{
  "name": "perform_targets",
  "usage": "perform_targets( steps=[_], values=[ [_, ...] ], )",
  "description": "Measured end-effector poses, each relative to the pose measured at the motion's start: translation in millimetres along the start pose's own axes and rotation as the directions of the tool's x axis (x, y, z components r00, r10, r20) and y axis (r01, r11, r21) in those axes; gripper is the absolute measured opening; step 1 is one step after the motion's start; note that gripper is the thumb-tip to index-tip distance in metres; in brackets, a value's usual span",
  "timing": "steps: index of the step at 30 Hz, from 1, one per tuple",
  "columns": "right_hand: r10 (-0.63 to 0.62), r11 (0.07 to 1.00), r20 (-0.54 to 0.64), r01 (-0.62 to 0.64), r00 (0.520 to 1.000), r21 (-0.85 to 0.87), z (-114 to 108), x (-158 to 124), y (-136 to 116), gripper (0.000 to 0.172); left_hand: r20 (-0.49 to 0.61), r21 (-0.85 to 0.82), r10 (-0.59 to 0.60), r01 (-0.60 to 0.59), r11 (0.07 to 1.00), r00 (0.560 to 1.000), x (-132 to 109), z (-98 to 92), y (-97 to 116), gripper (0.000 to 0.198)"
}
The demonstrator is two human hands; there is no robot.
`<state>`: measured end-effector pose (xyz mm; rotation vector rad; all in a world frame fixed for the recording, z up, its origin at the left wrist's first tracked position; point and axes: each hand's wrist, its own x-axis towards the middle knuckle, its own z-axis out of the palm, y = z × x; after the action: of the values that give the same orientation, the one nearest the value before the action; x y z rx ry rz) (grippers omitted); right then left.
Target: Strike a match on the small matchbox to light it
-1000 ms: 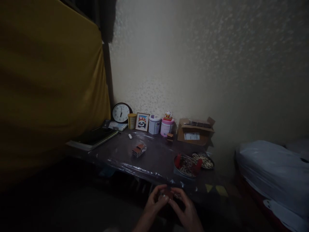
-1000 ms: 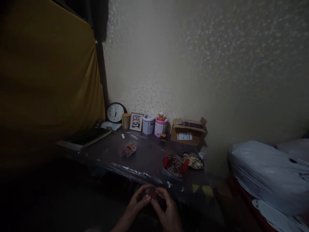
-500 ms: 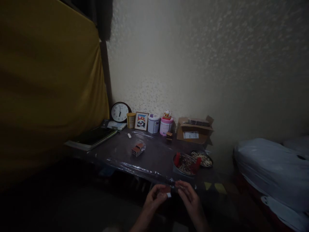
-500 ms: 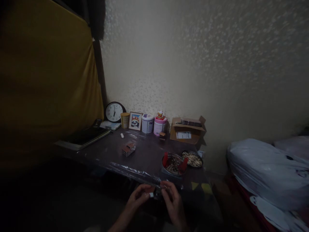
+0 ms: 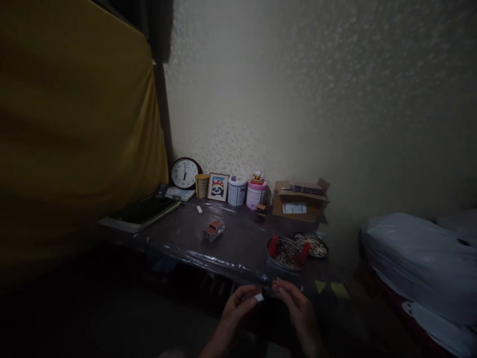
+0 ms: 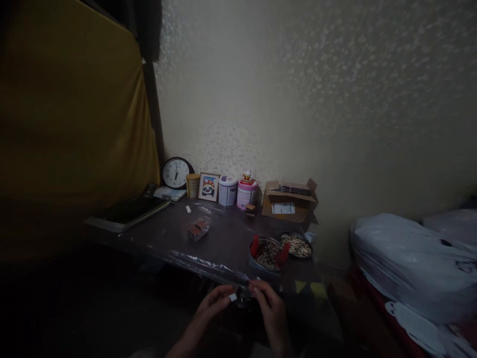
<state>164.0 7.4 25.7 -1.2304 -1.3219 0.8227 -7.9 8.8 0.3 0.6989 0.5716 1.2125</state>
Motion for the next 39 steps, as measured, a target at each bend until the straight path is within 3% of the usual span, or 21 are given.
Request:
perform_targets(
  steps=[7,15,20,27,34,39],
  values=[
    [-0.077,0.993,-0.009,0.076,0.997,-0.086,10.5,-7.0,8.2,0.027,0.002,0.068,0.019,-0.019,0.997,1.000,9.1,-8.8,-12.2,0.034],
    [-0.168,0.977,-0.003,0.166,0.986,-0.135,13.2,-7.0,4.0,0.023,-0.014,0.103,0.040,-0.039,0.994,0.999,8.8,-7.7,-11.5,0.034],
    [-0.318,0.935,0.007,0.315,0.948,-0.161,13.7,-5.6,10.6,0.016,-0.008,0.120,0.045,-0.044,0.992,0.999,9.8,-11.5,-12.8,0.032],
    [-0.398,0.848,0.065,0.394,0.915,-0.353,14.3,-10.4,7.8,0.013,-0.033,0.098,0.058,-0.054,0.994,0.998,7.9,-6.6,-9.9,0.029],
    [-0.541,0.765,0.068,0.524,0.838,-0.374,23.6,-7.1,-6.5,0.015,-0.102,0.055,0.013,-0.008,0.998,0.995,12.3,-6.5,-9.7,0.031],
    [-0.570,0.745,0.029,0.531,0.821,-0.402,30.3,-18.4,-17.9,0.015,-0.104,0.042,0.033,-0.029,0.999,0.994,-2.2,1.6,1.8,0.025]
  ],
)
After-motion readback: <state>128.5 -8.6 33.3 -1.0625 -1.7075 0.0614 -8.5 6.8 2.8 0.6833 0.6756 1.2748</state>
